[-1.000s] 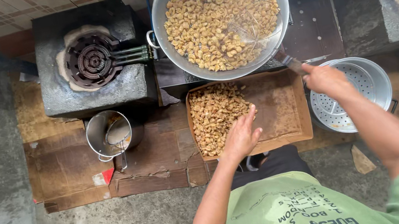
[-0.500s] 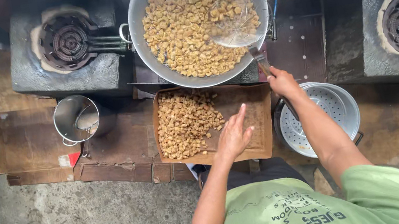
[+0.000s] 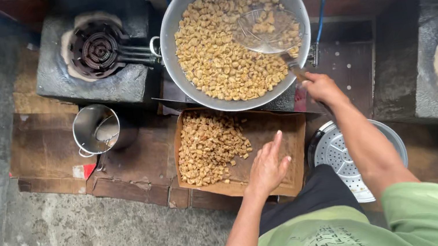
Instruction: The person uses a wire skimmer to stir and lift fried snack pieces in a large wok over a gas burner. They repeatedly scoop the snacks from the oil and transfer them onto a wooden board placed beside the stove. The process continues throughout the clip with consistent stirring and removal of the fried items.
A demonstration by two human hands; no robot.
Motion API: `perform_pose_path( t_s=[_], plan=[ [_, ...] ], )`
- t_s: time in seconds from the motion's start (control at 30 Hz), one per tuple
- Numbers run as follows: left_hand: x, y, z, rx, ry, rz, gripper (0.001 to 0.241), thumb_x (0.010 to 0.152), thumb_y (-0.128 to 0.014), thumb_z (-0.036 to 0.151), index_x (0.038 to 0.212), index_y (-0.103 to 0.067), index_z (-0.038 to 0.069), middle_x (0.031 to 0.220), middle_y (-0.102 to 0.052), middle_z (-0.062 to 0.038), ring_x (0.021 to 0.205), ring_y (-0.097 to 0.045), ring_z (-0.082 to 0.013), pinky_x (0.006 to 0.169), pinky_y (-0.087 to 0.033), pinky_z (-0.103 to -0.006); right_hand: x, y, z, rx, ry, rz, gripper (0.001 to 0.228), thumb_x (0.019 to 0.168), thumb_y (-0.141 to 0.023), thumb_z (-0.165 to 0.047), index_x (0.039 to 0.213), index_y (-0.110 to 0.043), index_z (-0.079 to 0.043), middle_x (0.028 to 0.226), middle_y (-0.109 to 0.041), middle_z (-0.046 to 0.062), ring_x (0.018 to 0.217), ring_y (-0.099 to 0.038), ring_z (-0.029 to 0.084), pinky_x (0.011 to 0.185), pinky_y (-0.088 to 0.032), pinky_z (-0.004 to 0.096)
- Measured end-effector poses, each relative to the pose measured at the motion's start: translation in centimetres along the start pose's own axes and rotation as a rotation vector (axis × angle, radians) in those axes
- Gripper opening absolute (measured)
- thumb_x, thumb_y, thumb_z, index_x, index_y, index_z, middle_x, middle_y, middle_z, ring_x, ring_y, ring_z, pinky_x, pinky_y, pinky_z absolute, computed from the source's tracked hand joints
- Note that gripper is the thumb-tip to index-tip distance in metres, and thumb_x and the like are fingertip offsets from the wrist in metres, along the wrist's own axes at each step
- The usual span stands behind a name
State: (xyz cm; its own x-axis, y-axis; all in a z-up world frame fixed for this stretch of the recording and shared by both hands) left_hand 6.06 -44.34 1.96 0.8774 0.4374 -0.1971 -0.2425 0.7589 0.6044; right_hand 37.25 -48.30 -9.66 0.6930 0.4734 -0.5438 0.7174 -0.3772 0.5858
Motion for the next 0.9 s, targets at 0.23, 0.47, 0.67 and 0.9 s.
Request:
perform_pose_path(
  t_s=[0.23, 0.47, 0.67, 0.9],
  plan=[
    [4.4, 0.3, 0.2, 0.028, 0.035, 0.056, 0.08, 0.092, -0.068, 0.027, 0.162, -0.031, 0.013, 0.132, -0.059, -0.02, 0.113, -0.06, -0.0426, 0.097, -0.05, -0.0509, 8.5, -0.3, -0.9, 0.032, 0.138, 0.007, 0.054, 0.097, -0.061, -0.029, 0.147, -0.057, -0.01, 0.086, -0.073, 0.015, 0.06, -0.065, 0.02, 0.064, -0.054, 0.038],
    [10.0, 1.0, 2.2, 0.018, 0.047, 0.155, 0.08, 0.091, -0.07, 0.027, 0.161, -0.033, 0.013, 0.131, -0.059, -0.02, 0.113, -0.06, -0.0422, 0.097, -0.05, -0.0514, 13.9, 0.4, 1.1, -0.129, 0.371, -0.017, 0.051, 0.097, -0.063, -0.029, 0.143, -0.06, -0.007, 0.107, -0.072, 0.019, 0.079, -0.069, 0.024, 0.073, -0.055, 0.039],
    [13.5, 1.6, 1.9, 0.035, 0.154, 0.128, 0.081, 0.091, -0.069, 0.027, 0.161, -0.03, 0.012, 0.138, -0.057, -0.021, 0.115, -0.06, -0.0421, 0.1, -0.048, -0.0514, 16.5, -1.7, -4.9, -0.089, 0.434, -0.11, 0.051, 0.095, -0.062, -0.029, 0.14, -0.061, -0.005, 0.121, -0.07, 0.019, 0.081, -0.073, 0.026, 0.071, -0.058, 0.039],
    [12.2, 1.1, 1.6, -0.026, 0.212, 0.15, 0.083, 0.09, -0.07, 0.028, 0.16, -0.03, 0.012, 0.138, -0.056, -0.022, 0.118, -0.058, -0.0435, 0.102, -0.048, -0.0505, 14.1, -1.5, -5.9, -0.144, 0.192, -0.226, 0.055, 0.095, -0.06, -0.032, 0.146, -0.057, -0.011, 0.112, -0.074, 0.023, 0.075, -0.071, 0.031, 0.069, -0.058, 0.041]
  ],
)
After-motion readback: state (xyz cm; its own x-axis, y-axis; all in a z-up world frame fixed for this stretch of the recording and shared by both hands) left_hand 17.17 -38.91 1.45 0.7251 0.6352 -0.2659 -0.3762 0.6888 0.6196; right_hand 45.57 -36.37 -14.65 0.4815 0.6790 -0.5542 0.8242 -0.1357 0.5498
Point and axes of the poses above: each hand's wrist, its own x-axis towards the middle knuckle, its own y-axis out of the back of the hand, z = x × y, the point moved 5 cm from there along x, towards the middle knuckle
